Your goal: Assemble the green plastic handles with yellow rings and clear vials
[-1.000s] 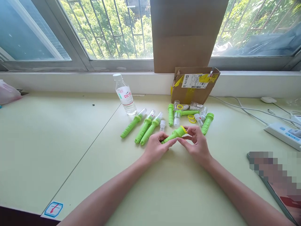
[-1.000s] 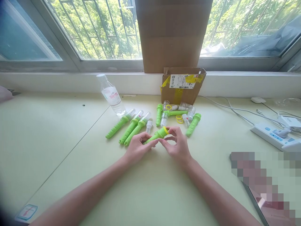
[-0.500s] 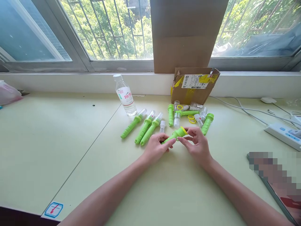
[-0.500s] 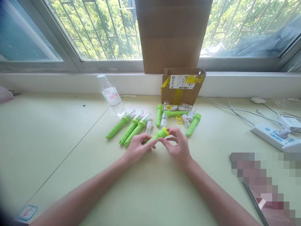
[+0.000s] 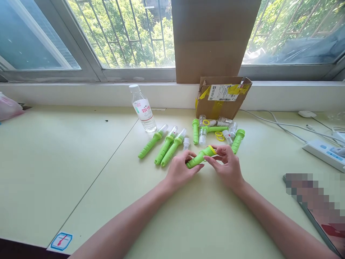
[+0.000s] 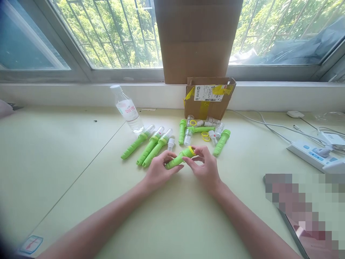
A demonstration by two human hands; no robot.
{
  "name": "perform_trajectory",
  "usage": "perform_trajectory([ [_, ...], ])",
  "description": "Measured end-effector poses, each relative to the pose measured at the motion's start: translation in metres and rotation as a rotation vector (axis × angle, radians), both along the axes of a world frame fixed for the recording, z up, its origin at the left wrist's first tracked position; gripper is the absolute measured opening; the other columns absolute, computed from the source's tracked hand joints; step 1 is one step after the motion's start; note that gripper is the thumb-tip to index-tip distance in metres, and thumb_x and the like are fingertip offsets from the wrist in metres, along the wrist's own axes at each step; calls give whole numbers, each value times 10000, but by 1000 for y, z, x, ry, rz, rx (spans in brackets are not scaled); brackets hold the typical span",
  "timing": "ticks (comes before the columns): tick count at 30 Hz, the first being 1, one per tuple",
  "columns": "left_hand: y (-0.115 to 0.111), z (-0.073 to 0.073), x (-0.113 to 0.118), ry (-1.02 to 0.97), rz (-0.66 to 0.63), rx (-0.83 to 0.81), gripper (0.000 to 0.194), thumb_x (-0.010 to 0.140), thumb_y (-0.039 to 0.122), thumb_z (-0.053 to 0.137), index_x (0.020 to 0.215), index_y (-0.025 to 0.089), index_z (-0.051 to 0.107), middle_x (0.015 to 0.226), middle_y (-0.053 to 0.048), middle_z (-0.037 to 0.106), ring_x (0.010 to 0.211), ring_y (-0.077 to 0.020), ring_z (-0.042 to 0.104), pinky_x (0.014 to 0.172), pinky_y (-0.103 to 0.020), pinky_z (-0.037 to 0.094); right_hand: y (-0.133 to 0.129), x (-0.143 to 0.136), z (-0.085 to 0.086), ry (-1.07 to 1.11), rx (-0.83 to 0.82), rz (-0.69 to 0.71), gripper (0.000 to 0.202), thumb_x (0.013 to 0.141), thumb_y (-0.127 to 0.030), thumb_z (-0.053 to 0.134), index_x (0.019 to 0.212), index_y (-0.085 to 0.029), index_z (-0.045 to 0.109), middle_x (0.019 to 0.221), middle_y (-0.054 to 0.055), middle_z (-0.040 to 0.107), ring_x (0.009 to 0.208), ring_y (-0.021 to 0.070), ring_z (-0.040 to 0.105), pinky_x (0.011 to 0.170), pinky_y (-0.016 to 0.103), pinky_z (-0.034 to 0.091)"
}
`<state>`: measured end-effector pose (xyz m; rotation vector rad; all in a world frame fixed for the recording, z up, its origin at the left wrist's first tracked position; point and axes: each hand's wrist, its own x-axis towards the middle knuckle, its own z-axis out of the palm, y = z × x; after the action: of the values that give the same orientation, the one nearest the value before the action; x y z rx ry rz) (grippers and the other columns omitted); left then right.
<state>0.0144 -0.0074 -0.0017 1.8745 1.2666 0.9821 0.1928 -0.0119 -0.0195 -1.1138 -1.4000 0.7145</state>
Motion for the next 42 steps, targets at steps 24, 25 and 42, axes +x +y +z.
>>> perform_trajectory([
  [24,-2,14,1,-281,-49,-358,362,696,465,732,799,171,547,667,4,640,547,-112,559,466,-209,423,1,-2,3,26,59,63,341,718,-295,760,850,-239,450,967,25,575,971,224,645,703,380,637],
  [25,-2,14,1,-293,-53,-369,365,694,467,733,801,170,548,689,-7,651,573,-124,581,472,-212,439,2,-2,3,20,63,73,350,715,-292,763,854,-240,446,980,24,571,975,222,641,709,382,637],
  [42,3,11,-4,-313,-123,-405,372,702,480,726,797,160,562,716,-51,679,660,-171,640,494,-231,480,0,-3,4,-17,56,42,355,707,-346,766,828,-243,449,984,26,589,1040,251,627,694,396,646],
])
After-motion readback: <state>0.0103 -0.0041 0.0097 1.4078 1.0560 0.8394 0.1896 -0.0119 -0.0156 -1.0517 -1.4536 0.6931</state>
